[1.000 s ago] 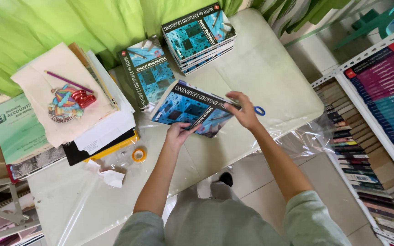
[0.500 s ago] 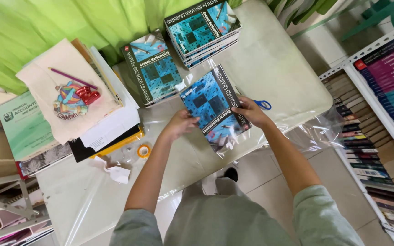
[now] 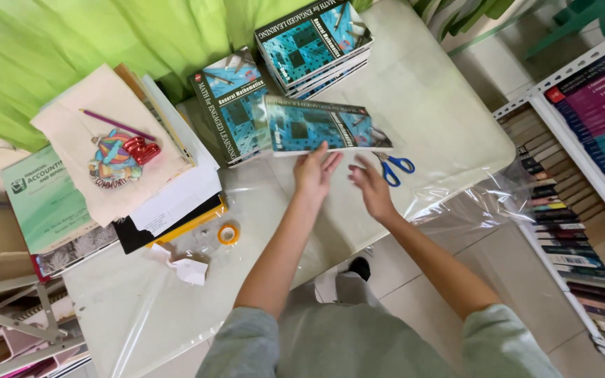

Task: Covering books with plastic wrap at a library desk.

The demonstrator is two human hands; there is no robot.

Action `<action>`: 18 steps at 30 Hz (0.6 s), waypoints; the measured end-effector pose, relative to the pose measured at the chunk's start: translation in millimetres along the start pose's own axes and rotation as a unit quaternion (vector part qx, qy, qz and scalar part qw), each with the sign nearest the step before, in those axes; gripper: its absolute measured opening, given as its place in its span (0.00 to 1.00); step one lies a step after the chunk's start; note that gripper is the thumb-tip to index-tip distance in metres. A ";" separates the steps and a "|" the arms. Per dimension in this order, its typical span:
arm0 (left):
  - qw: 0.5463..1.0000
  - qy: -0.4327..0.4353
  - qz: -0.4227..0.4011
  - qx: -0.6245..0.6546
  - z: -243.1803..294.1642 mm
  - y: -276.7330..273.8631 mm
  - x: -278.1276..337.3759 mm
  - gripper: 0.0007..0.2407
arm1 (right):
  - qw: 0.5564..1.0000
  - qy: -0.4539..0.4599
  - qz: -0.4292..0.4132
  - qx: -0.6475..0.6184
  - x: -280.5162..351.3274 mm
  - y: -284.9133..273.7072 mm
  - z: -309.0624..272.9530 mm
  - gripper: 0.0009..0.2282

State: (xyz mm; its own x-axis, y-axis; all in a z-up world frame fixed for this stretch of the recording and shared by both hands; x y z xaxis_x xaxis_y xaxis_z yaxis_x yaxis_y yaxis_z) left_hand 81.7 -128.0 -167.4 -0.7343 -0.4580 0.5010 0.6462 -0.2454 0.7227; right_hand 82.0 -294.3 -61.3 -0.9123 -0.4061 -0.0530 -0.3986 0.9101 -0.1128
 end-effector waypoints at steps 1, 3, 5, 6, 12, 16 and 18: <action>1.000 -0.001 -0.002 0.000 -19.0 -6.7 -6.4 0.11 | 1.000 -0.001 0.002 0.001 -9.9 1.1 2.8 0.12; 0.999 -0.002 -0.038 0.025 -57.0 -17.7 -16.7 0.12 | 0.899 0.222 0.043 -0.374 -20.0 7.9 52.1 0.18; 0.999 -0.028 -0.041 0.011 -88.6 -44.1 -24.2 0.11 | 0.884 0.214 0.071 -0.410 -26.5 0.0 122.3 0.18; 0.998 -0.054 -0.046 -0.001 -107.3 -54.9 -28.1 0.10 | 0.868 0.202 0.099 -0.443 -30.4 -7.3 157.2 0.18; 0.872 -0.396 -0.212 -0.196 -53.1 -28.9 133.6 0.13 | 0.912 0.237 0.070 -0.326 -14.5 -29.3 105.2 0.18; 0.738 -0.358 -0.366 -0.440 -32.1 -35.0 148.2 0.18 | 0.936 0.236 0.011 -0.260 -7.6 -32.9 91.0 0.21; 0.634 0.025 -0.348 -0.690 10.5 -8.2 102.5 0.23 | 0.944 0.233 -0.031 -0.230 -7.2 -23.8 85.9 0.22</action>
State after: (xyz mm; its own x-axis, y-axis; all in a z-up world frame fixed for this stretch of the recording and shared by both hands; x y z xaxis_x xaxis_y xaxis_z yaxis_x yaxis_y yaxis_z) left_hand -1.1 -163.9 -117.0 -0.9563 0.1540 0.2486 -0.2392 -0.9008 -0.3624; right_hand 106.1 -320.0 -143.4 -0.7855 -0.4770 0.3942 -0.3532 0.8687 0.3473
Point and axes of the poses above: each hand's wrist, its own x-axis away from the middle knuckle, its own y-axis out of the palm, z = x × y, the point moved 9 cm from there along -x, towards the middle knuckle, and after that the axes turned 5 degrees about y, right-handed, at the moved point
